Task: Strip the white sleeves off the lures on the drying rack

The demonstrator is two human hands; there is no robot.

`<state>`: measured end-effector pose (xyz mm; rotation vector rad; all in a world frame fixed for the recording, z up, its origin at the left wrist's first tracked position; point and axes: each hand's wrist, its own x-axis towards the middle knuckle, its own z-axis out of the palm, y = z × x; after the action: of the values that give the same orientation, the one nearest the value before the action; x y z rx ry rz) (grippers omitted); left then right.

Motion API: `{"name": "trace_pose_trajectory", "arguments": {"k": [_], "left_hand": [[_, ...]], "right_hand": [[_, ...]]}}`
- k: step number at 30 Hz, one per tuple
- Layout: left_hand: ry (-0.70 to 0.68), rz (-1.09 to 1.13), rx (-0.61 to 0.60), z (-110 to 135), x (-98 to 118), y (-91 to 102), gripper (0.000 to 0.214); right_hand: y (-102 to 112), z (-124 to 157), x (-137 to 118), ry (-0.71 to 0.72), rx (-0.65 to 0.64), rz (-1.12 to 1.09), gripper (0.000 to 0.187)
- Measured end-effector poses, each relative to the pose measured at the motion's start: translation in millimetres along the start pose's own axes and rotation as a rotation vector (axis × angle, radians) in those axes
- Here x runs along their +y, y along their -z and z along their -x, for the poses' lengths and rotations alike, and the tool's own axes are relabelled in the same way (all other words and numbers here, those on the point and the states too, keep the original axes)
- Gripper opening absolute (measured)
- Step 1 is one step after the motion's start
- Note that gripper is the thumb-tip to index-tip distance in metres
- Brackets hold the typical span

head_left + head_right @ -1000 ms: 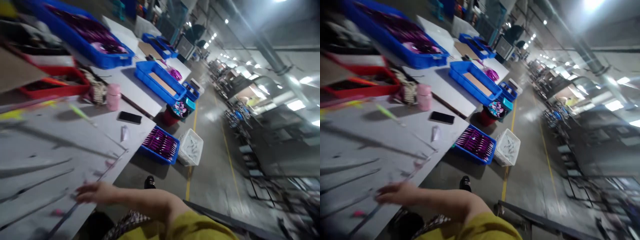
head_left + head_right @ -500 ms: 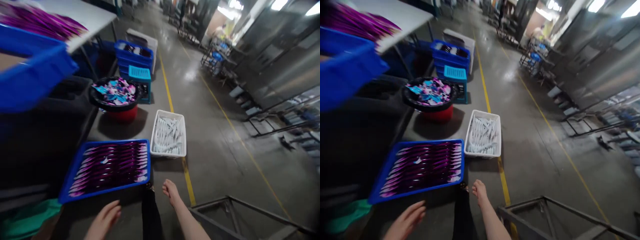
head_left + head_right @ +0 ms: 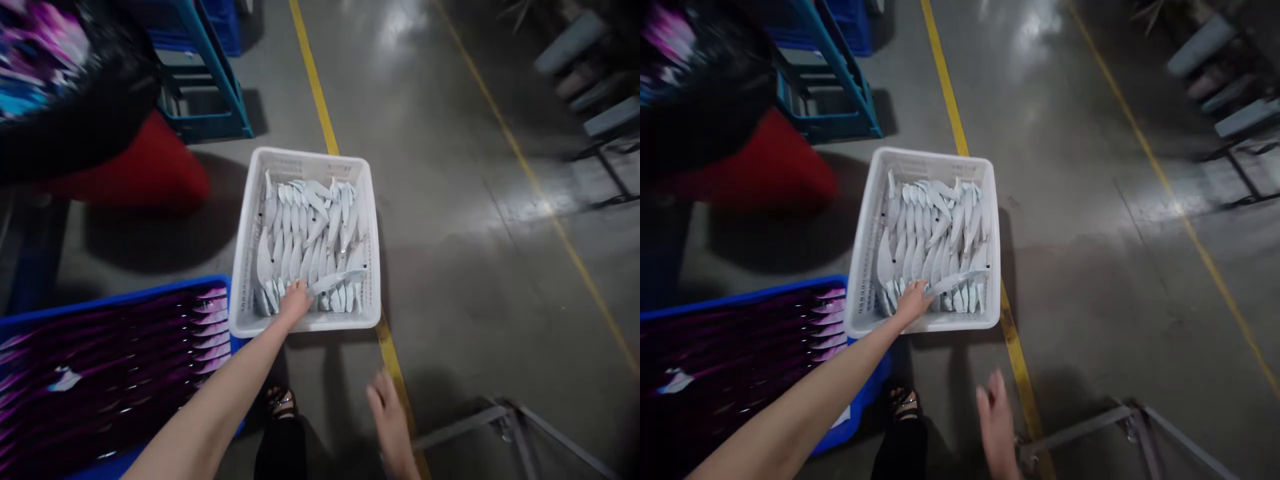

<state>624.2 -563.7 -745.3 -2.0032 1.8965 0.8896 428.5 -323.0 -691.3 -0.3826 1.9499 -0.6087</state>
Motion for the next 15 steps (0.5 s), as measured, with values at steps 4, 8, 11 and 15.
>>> {"name": "trace_pose_trajectory", "arguments": {"k": [4, 8, 11, 15], "left_hand": [[0.094, -0.129, 0.100, -23, 0, -45.7, 0.038], [0.075, -0.153, 0.107, -37, 7, -48.7, 0.028], [0.084, -0.004, -0.014, -32, 4, -34.7, 0.020], [0.127, 0.362, -0.011, 1, -32, -5.4, 0.020]], "right_hand": [[-48, -127, -67, 0.441, 0.261, 0.415, 0.080], [-53, -175, -82, 0.563, 0.444, 0.598, 0.076], [-52, -171, -73, 0.561, 0.442, 0.607, 0.073], [-64, -150, -66, 0.586, 0.399, 0.595, 0.068]]}}
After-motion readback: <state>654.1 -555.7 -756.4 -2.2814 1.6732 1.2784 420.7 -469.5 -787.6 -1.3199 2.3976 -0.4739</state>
